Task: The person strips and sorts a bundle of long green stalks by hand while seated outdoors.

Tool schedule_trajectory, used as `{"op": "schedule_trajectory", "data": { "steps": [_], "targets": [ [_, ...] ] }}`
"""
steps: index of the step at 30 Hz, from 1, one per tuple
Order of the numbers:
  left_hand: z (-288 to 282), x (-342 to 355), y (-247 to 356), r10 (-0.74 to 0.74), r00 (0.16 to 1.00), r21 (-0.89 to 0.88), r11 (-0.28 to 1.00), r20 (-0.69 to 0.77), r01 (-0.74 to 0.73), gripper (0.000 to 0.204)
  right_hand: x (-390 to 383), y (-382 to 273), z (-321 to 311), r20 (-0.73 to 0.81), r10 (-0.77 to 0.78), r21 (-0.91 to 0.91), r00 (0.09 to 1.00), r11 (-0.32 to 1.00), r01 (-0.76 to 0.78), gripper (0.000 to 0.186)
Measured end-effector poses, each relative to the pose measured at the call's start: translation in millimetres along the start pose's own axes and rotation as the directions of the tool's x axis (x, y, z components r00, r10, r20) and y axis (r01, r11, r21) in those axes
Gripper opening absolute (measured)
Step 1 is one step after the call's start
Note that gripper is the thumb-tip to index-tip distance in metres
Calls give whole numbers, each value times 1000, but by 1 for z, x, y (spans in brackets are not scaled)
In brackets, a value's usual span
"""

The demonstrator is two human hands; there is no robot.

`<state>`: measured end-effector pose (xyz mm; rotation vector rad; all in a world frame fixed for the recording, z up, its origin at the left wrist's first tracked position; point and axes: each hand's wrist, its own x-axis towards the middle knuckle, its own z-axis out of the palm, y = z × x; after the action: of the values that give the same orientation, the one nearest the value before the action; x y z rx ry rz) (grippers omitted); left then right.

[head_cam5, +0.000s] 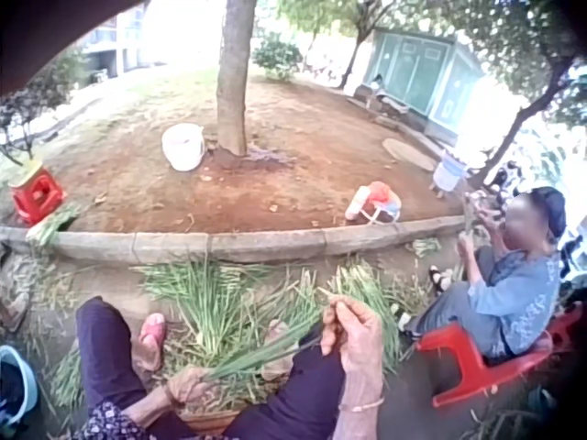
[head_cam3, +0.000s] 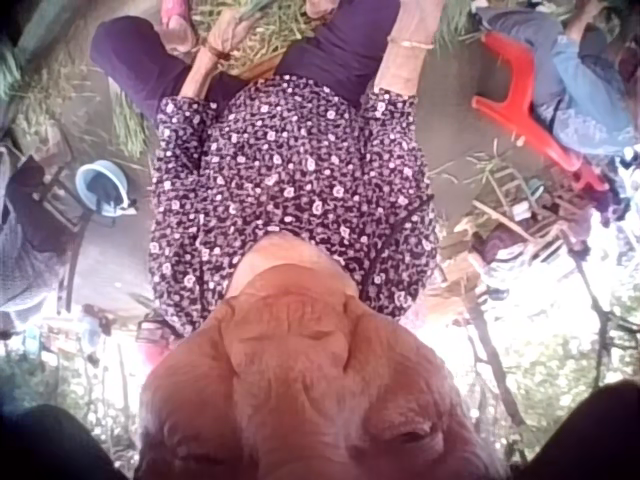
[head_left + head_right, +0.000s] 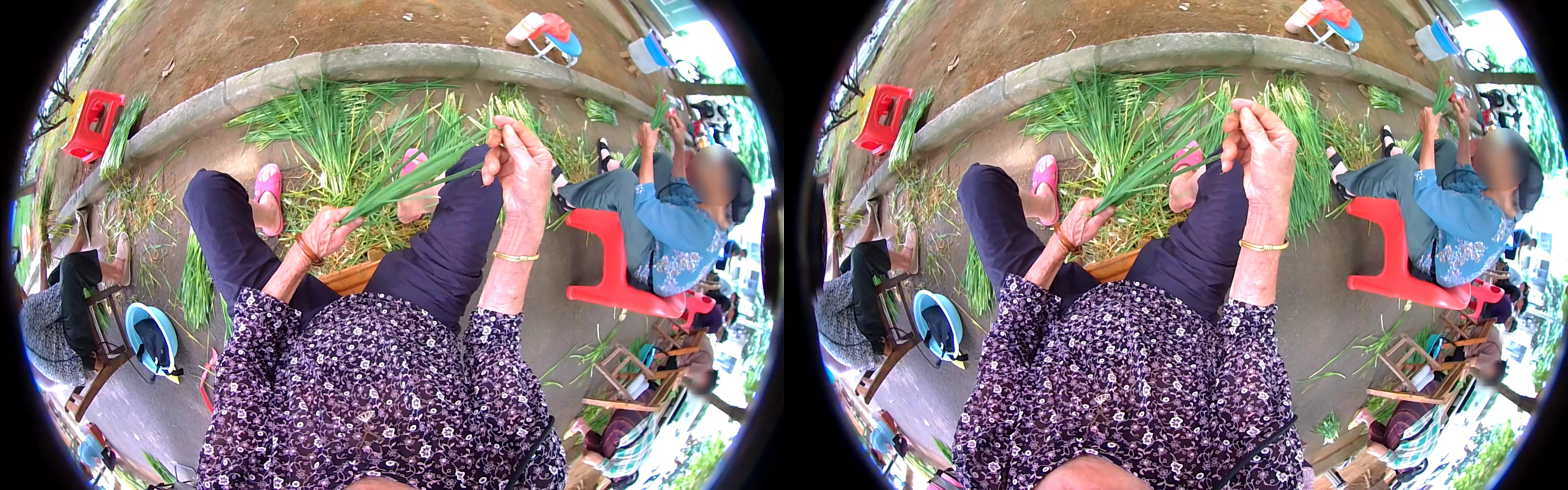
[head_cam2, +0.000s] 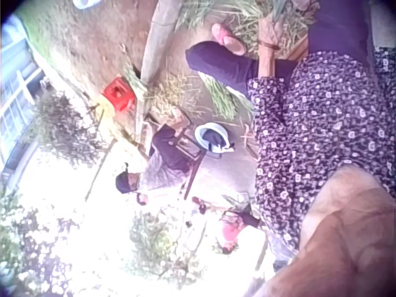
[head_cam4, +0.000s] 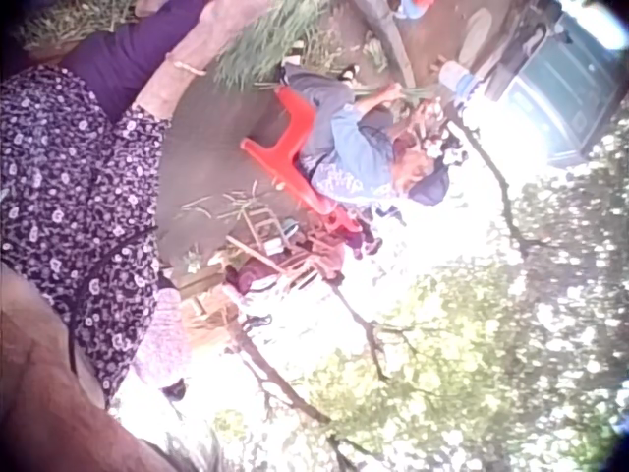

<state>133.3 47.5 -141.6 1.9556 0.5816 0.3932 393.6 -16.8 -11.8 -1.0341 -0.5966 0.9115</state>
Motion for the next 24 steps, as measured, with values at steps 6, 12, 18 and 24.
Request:
{"op": "schedule_trajectory", "data": {
  "steps": [6, 12, 18, 24],
  "targets": [
    [2, -1, -6, -28, 1000, -1, 1000, 0, 28, 25, -3, 0, -7, -22, 86, -72, 996, 994, -87, 18],
    [2, 0, -4, -42, 999, 9, 999, 11, 42, 24, -4, 1, -5, 8, 141, -98, 990, 985, -140, 21],
    [1, -1, -4, -39, 999, 26, 999, 16, 39, 24, -4, 2, -7, 21, 99, -90, 995, 991, -96, 16],
    [0, -1, -2, -21, 1000, 27, 999, -4, 22, 18, -3, 2, -10, 16, 20, -234, 1000, 972, -16, 13]
  ]
}}
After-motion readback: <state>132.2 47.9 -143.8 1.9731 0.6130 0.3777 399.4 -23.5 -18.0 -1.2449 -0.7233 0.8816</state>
